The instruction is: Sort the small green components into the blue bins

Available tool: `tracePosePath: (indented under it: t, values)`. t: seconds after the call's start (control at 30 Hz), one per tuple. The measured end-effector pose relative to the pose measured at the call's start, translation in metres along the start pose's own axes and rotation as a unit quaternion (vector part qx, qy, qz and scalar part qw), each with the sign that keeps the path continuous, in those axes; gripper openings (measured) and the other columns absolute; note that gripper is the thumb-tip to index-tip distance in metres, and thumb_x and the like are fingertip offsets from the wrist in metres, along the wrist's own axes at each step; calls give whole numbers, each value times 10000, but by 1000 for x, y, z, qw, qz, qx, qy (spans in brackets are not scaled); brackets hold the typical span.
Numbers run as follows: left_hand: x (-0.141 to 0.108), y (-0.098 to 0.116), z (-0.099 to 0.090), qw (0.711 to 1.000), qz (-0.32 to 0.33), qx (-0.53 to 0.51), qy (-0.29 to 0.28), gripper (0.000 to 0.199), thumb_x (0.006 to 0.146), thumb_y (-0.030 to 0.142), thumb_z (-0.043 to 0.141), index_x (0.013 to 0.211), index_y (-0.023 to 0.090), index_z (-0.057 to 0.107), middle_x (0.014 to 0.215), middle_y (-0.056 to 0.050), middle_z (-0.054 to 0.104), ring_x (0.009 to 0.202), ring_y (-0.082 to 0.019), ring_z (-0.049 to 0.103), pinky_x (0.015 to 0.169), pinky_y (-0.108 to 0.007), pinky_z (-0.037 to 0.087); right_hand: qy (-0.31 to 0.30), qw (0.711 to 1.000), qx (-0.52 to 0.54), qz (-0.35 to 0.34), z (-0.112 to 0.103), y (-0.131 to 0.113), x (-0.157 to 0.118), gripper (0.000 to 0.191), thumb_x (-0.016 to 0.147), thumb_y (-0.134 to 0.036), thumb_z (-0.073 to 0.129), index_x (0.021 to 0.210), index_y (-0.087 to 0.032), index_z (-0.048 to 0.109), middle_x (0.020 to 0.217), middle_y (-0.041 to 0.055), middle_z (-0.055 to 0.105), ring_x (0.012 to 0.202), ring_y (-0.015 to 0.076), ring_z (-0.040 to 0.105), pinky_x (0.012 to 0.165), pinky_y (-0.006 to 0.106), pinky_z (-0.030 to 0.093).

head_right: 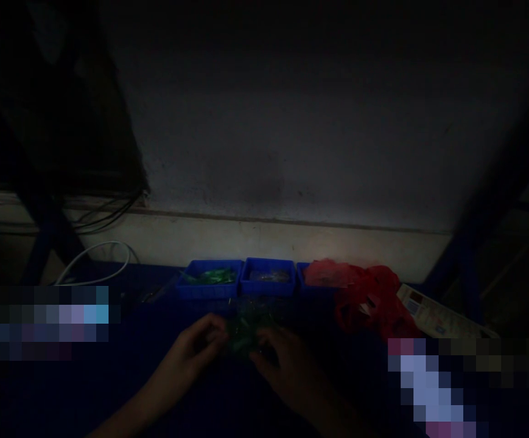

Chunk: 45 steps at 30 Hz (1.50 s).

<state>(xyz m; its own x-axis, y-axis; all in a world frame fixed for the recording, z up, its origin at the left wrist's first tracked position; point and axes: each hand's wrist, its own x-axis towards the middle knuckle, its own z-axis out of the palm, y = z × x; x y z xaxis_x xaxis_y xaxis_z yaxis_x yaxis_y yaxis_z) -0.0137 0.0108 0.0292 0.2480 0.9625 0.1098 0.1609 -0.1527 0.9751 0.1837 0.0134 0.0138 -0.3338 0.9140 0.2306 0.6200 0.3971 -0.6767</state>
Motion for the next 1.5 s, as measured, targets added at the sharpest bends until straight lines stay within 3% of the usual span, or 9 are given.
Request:
tracePosePath:
  t: [0.3,0.53,0.7,0.83,1.07,1.17,1.3,1.5]
  values:
    - [6,0,-2,986,-25,-165,12,322,710,439,707,724,176,522,657,53,555,616,-110,543,592,-220,445,41,992,117,15,0,-4,2,148,833,-270,568,967,-223,527,913,38,676,844,192,650,753,322,489]
    - [5,-9,-1,974,-65,-215,-3,316,679,386,767,782,170,560,732,21,637,686,-135,616,627,-240,513,-4,968,249,35,1,-5,2,476,743,-213,636,1171,-242,429,859,-2,626,820,189,634,746,341,483]
    - [4,-8,-2,973,-73,-219,5,443,674,352,776,1031,200,561,712,26,652,675,-150,632,606,-249,519,-7,960,277,35,7,-1,1,616,721,-214,654,1266,-256,369,850,-8,620,806,195,626,742,358,474]
    - [5,-7,-2,978,-65,-197,-9,440,695,357,753,1062,168,601,787,-13,666,682,-157,624,598,-259,510,-16,958,283,48,8,3,0,698,728,-230,664,1329,-273,311,913,16,625,837,206,624,744,371,472]
    - [5,-11,-2,985,-45,-158,-46,398,754,293,688,1122,166,606,893,-50,675,696,-162,611,607,-282,491,-39,944,324,59,5,1,1,576,714,-287,681,1237,-274,441,922,27,658,863,227,640,756,384,474]
    - [3,-11,-3,987,-38,-144,-68,525,705,209,719,1204,188,555,940,-41,655,687,-142,588,604,-265,467,-30,950,304,69,3,-1,2,545,707,-284,673,1210,-257,467,920,35,649,846,223,633,713,365,476]
    - [2,-13,-4,990,-33,-120,-72,616,651,133,731,1235,191,542,850,-7,633,708,-144,572,624,-255,439,-33,950,301,80,2,-2,3,486,734,-275,635,1192,-241,475,792,1,633,710,181,624,638,322,468]
    - [3,-14,-2,992,-47,-102,-52,489,707,212,681,1185,164,586,711,16,616,604,-126,528,560,-249,410,-27,957,276,82,0,-4,3,332,775,-297,591,1098,-241,543,752,-4,630,691,173,617,585,284,453]
